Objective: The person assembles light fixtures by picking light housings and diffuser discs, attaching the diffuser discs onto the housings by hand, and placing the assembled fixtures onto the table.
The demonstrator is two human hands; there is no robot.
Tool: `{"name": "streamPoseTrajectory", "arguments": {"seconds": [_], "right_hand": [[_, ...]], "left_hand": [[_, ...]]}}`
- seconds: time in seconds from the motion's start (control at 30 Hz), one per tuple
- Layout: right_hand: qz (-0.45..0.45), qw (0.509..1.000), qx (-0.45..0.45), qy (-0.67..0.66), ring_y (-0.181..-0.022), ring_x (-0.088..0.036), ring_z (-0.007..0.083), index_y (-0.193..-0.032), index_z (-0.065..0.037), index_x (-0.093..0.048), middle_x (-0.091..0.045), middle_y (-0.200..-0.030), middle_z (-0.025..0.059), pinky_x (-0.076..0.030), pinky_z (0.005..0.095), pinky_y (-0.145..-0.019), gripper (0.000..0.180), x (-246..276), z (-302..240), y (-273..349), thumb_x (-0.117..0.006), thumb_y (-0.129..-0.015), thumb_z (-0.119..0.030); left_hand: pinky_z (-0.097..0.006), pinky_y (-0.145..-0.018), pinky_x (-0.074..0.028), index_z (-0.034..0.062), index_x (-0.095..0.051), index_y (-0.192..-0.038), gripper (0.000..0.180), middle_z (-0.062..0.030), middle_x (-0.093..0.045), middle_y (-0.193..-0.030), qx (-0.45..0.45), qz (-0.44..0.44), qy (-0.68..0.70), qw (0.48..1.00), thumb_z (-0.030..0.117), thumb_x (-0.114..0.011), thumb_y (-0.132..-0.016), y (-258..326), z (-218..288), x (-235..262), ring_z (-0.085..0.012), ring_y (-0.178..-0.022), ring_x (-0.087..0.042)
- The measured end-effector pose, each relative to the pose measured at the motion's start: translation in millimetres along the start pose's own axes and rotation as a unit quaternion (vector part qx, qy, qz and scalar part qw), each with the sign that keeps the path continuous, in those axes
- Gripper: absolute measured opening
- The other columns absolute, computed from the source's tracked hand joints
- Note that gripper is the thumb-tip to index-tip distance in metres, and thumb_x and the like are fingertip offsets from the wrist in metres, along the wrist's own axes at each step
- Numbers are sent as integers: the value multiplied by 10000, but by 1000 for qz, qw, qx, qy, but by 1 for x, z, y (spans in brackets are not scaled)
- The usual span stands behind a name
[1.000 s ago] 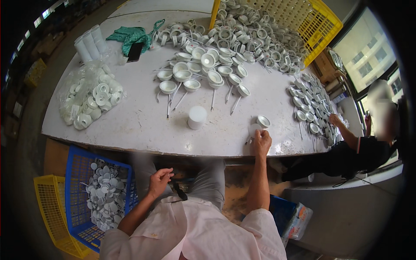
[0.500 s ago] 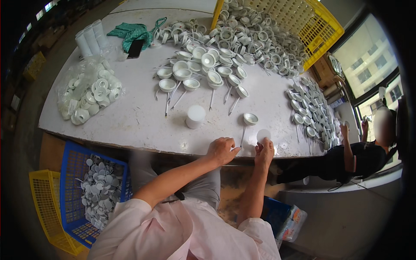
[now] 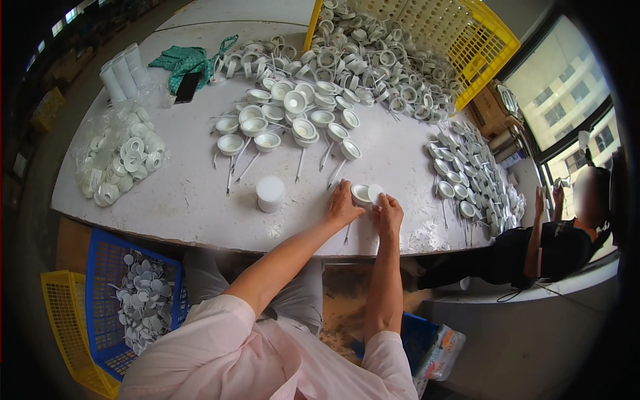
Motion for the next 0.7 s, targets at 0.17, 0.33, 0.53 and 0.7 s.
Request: {"name": "streamPoseTrajectory", "arguments": {"seconds": [0.17, 0.33, 0.53, 0.7], "right_hand": [[-68, 997, 37, 26, -578, -517, 86, -1015, 64, -570, -568, -736, 45, -450, 210, -506, 337, -18, 1, -2, -654, -849, -218], [-68, 995, 63, 39, -612, -526, 77, -1032, 59, -581, -595, -797, 46, -445, 198, -527, 356, -15, -3, 8, -666, -841, -229], [-69, 994, 51, -62, -649, -547, 83, -1048, 67, -592, -635, -886, 84, -442, 209, -538, 299, -29, -20, 67, -657, -832, -130], [-108, 990, 40, -77, -643, -548, 88, -1129, 67, -574, -639, -932, 99, -435, 200, -528, 351, -46, -18, 115, -650, -827, -95]], "left_hand": [[-410, -805, -486, -22, -494, -1026, 611, -202, -599, -983, 37, -23, 47, 998, 227, -800, -559, -10, -7, -10, -373, -943, -590], [-369, -855, -478, 14, -492, -1163, 687, -176, -613, -1053, 64, -43, 145, 986, 274, -795, -603, -4, -4, -10, -320, -1026, -590], [-346, -941, -423, 21, -366, -1302, 807, -147, -577, -1139, 85, -119, 229, 962, 238, -775, -643, 33, 9, 34, -255, -1127, -522], [-306, -739, -533, -7, -314, -1269, 668, -159, -567, -1097, 79, -145, 298, 940, 143, -706, -748, 68, 30, 87, -200, -924, -605]]}}
Point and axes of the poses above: each hand's wrist, its own y-axis away from the middle knuckle, its own x-axis out of the back of the hand, z = x × y, the point moved 8 cm from there along -y, towards the middle knuckle
